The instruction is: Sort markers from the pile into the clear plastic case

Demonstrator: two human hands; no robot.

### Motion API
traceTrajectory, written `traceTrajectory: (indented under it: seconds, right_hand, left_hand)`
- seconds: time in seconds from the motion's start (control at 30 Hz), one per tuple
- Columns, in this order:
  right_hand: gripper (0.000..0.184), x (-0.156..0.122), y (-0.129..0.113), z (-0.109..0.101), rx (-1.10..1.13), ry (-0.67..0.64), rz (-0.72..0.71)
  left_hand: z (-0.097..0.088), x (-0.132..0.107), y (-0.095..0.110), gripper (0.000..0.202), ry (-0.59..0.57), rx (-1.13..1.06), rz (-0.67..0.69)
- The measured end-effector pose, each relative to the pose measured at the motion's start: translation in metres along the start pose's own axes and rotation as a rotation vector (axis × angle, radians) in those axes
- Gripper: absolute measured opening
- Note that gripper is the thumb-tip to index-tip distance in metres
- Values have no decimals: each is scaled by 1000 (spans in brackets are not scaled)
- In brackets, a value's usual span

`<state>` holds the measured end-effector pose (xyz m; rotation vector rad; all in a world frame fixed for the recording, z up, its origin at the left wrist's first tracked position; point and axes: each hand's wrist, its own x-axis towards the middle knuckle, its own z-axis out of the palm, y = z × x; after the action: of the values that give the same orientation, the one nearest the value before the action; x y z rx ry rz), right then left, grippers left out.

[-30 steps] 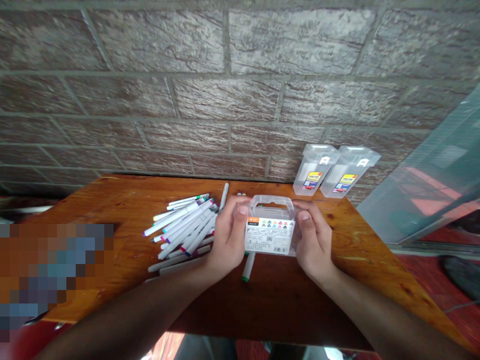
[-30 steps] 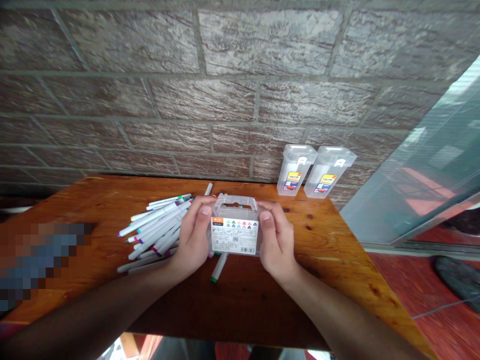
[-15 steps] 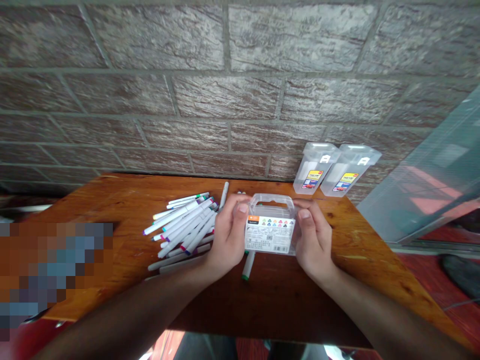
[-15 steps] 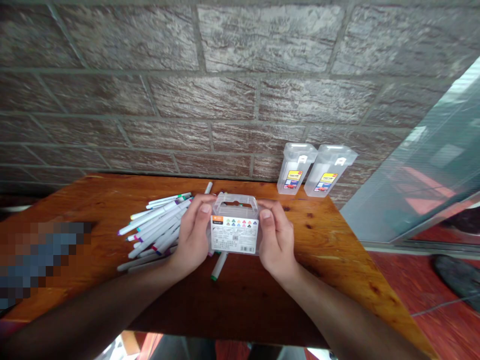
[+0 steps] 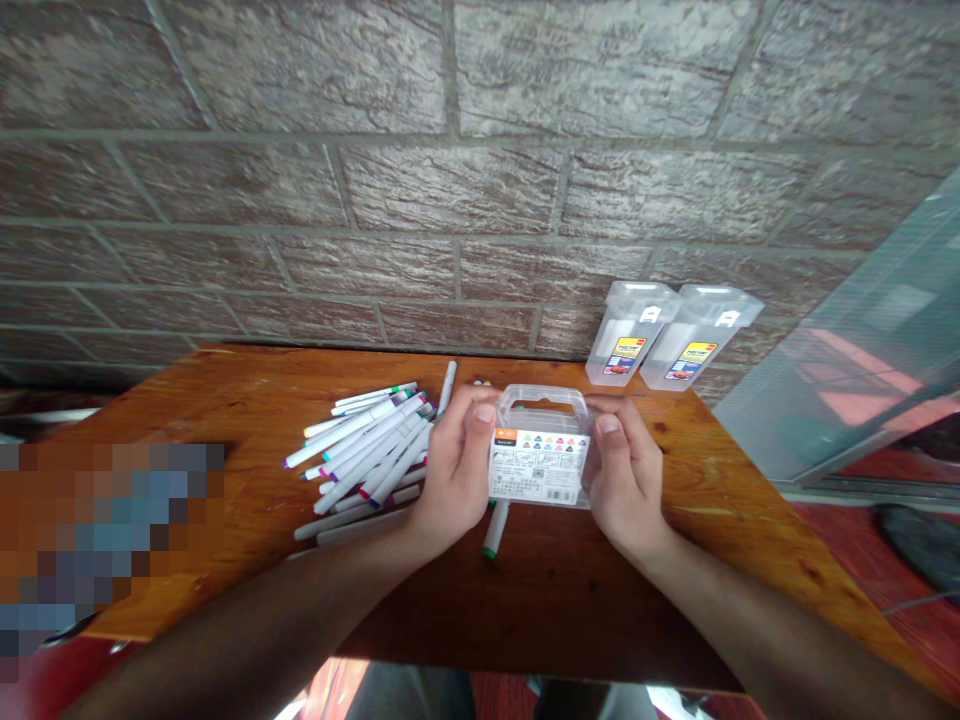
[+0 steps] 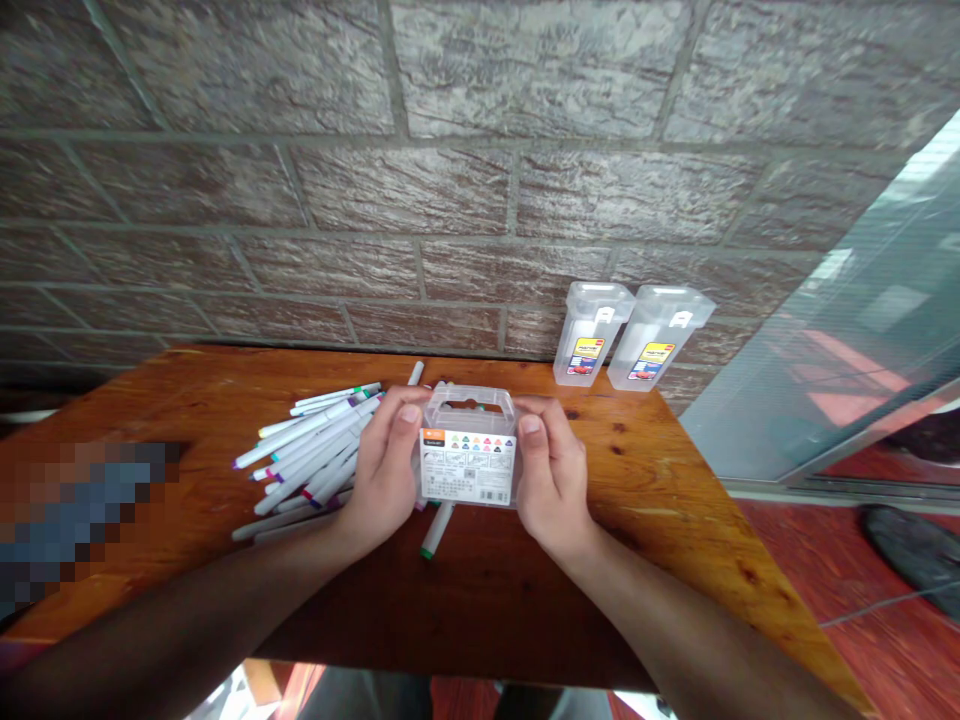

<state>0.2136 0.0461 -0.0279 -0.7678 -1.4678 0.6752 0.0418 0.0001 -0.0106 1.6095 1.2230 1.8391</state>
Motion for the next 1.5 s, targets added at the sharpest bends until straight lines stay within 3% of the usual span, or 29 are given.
traceTrajectory:
  seconds: [0.57, 1.0, 1.5]
  right_hand:
    - [32, 0, -3, 2, 63, 5, 35]
    - [31, -3, 1, -1, -5, -31, 21]
    - [30, 3, -9, -5, 121, -73, 91]
  left_hand:
    - [1, 0, 0, 31, -1, 6, -12]
    - [3, 1, -4, 34, 40, -128, -134]
    - [3, 0, -7, 32, 16, -155, -150]
